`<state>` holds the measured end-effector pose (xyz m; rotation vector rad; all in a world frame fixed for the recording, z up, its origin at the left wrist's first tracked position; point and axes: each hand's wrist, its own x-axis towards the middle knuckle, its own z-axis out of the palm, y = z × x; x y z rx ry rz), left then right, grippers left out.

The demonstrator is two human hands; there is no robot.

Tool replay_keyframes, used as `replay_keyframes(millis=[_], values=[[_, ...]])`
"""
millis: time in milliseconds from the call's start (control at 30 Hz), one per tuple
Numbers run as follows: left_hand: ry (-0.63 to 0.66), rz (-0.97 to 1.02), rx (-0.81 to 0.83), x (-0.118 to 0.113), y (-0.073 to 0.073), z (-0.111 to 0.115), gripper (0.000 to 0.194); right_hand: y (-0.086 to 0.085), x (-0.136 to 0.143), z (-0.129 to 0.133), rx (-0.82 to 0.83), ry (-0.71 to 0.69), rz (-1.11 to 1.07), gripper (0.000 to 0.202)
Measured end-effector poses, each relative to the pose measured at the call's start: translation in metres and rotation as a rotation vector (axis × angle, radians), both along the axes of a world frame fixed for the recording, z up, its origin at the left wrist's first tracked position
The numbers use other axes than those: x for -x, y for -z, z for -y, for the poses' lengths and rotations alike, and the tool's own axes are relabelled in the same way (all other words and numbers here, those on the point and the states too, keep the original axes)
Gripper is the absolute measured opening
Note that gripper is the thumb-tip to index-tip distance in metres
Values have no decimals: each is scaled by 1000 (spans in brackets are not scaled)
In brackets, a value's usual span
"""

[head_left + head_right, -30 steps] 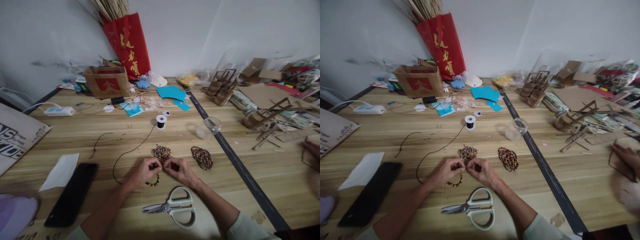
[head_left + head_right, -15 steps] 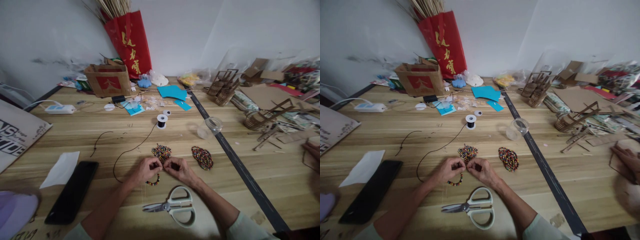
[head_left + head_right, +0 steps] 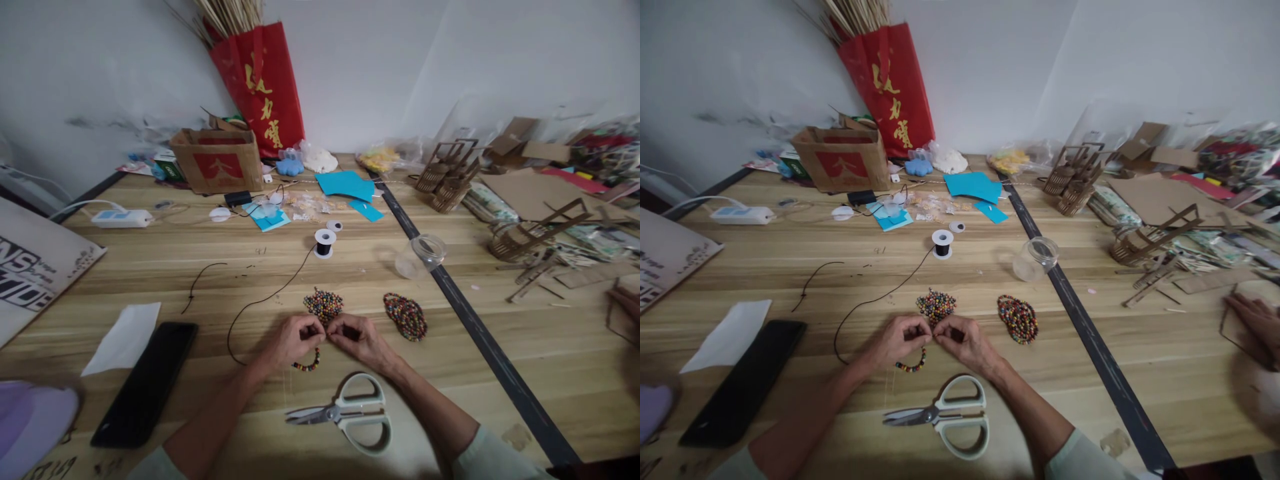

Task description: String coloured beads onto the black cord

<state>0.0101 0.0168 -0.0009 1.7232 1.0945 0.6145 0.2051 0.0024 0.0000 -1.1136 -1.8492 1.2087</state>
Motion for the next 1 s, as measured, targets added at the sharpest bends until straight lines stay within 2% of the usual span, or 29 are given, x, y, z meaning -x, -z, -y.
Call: replay_keyframes(millis=[533, 1000], values=[[2, -8, 6, 0, 0, 0, 8, 1, 0, 0, -24, -11, -2, 15], [13, -5, -20, 0, 4, -1, 7, 1, 1, 1, 49, 0, -16, 14]])
